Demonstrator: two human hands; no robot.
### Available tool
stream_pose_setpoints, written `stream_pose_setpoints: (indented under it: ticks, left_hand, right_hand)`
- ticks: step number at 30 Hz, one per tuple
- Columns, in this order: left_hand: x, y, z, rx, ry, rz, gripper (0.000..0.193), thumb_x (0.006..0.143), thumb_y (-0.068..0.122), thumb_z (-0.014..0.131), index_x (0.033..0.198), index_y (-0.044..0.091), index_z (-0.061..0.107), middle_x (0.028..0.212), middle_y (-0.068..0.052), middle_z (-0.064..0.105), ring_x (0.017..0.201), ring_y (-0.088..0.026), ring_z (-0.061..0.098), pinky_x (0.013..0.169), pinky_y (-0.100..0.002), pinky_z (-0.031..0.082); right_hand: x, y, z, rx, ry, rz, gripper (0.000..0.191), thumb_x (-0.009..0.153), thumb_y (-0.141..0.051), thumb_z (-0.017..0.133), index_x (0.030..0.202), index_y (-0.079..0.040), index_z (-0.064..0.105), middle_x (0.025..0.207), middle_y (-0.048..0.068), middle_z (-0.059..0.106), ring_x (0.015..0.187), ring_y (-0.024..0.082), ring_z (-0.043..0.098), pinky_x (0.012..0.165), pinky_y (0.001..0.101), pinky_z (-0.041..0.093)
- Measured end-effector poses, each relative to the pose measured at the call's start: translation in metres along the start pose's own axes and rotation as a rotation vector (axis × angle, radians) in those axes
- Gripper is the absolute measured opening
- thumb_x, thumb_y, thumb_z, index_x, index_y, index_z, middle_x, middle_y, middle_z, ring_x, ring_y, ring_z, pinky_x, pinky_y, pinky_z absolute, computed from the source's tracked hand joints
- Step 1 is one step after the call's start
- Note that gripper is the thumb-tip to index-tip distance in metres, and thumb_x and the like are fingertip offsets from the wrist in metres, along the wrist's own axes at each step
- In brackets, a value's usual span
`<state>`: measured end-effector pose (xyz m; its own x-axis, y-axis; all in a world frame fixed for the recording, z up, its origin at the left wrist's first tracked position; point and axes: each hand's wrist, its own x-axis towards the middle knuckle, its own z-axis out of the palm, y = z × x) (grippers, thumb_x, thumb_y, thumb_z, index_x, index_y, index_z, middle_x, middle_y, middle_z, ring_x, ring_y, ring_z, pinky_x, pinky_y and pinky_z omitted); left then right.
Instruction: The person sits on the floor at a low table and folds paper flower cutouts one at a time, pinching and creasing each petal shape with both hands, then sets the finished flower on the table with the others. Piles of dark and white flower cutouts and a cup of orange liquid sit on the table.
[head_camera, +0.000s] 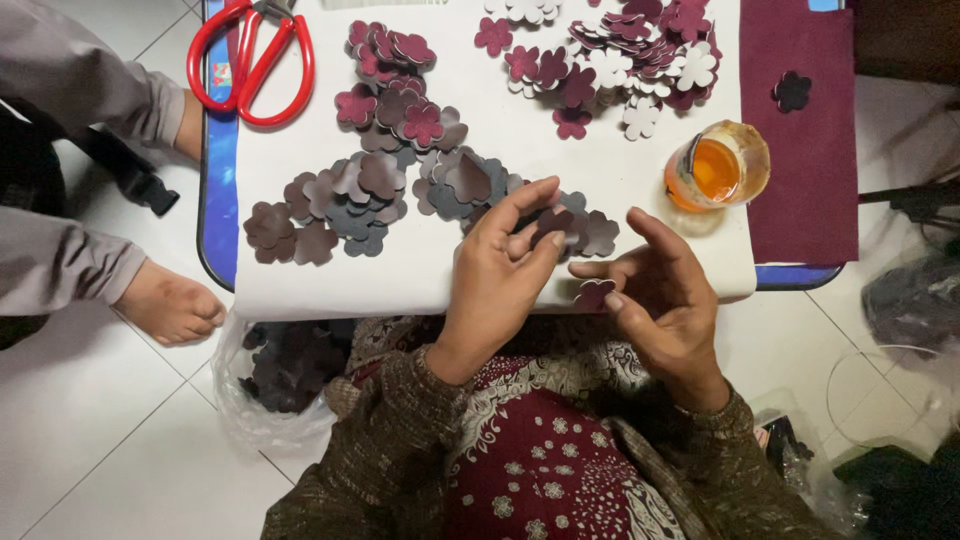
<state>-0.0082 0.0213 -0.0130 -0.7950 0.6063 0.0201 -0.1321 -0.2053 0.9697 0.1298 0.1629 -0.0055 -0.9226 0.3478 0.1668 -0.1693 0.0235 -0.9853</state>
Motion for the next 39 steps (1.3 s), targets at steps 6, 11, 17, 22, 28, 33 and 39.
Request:
stream_pose_setpoints:
  ticks: [6,11,17,22,28,33,39]
  left_hand:
    - [0.0,-0.003,-0.004,-0.163,-0.031,-0.054,0.051,0.1,-0.008,0.057,0.149,-0.005,0.046,0.148,-0.017,0.054,0.132,-0.022,0.06,0.108,-0.03,0.053]
    - [0.0,0.0,-0.012,-0.222,-0.06,-0.168,0.048,0.107,0.005,0.053,0.154,0.001,0.045,0.138,-0.016,0.066,0.111,-0.012,0.066,0.087,-0.024,0.056]
    - [-0.004,-0.004,-0.017,-0.38,-0.083,-0.285,0.055,0.11,0.012,0.046,0.163,0.009,0.032,0.137,-0.012,0.066,0.095,0.0,0.061,0.077,-0.017,0.052]
    - [-0.005,-0.013,-0.019,-0.383,-0.116,-0.28,0.064,0.103,0.0,0.043,0.165,0.009,0.026,0.14,-0.014,0.065,0.087,0.001,0.058,0.075,-0.017,0.052]
    - [-0.005,-0.011,-0.019,-0.366,-0.19,-0.22,0.073,0.1,-0.008,0.044,0.167,0.008,0.021,0.143,-0.017,0.063,0.083,0.002,0.054,0.075,-0.017,0.048]
    - [-0.002,-0.001,-0.019,-0.35,-0.158,-0.412,0.069,0.1,-0.002,0.037,0.165,0.01,0.019,0.14,-0.018,0.062,0.093,0.0,0.066,0.078,-0.017,0.053]
    - [-0.001,0.002,-0.021,-0.272,-0.238,-0.395,0.071,0.099,-0.001,0.037,0.166,0.011,0.016,0.142,-0.021,0.062,0.088,0.0,0.064,0.073,-0.017,0.052]
  right_hand:
    - [0.015,-0.003,0.007,0.118,0.099,0.219,0.073,0.093,0.007,0.055,0.159,-0.001,0.026,0.095,0.003,0.058,0.119,0.023,0.072,0.082,0.0273,0.06]
    - [0.011,-0.01,0.003,0.087,0.12,0.213,0.074,0.091,0.008,0.061,0.159,0.001,0.035,0.099,0.006,0.063,0.084,0.008,0.061,0.064,0.0182,0.048]
    - [0.011,-0.015,0.001,0.115,0.22,0.212,0.065,0.094,0.007,0.062,0.155,0.002,0.04,0.099,0.008,0.066,0.073,0.007,0.06,0.065,0.0201,0.053]
    - [0.018,-0.014,0.002,0.146,0.293,0.256,0.06,0.096,0.007,0.062,0.153,0.002,0.044,0.099,0.007,0.064,0.075,0.008,0.062,0.061,0.0185,0.049]
    - [0.022,-0.017,0.001,0.107,0.266,0.231,0.058,0.097,0.005,0.064,0.152,0.002,0.046,0.099,0.007,0.065,0.075,0.008,0.062,0.06,0.0178,0.046]
    - [0.028,-0.022,0.004,0.044,0.166,0.268,0.061,0.093,0.005,0.065,0.151,0.001,0.045,0.097,0.005,0.065,0.08,0.006,0.063,0.068,0.0204,0.054]
    - [0.037,-0.029,0.005,-0.062,0.023,0.326,0.066,0.089,0.008,0.063,0.152,0.0,0.046,0.094,0.004,0.065,0.083,0.005,0.061,0.073,0.0187,0.051]
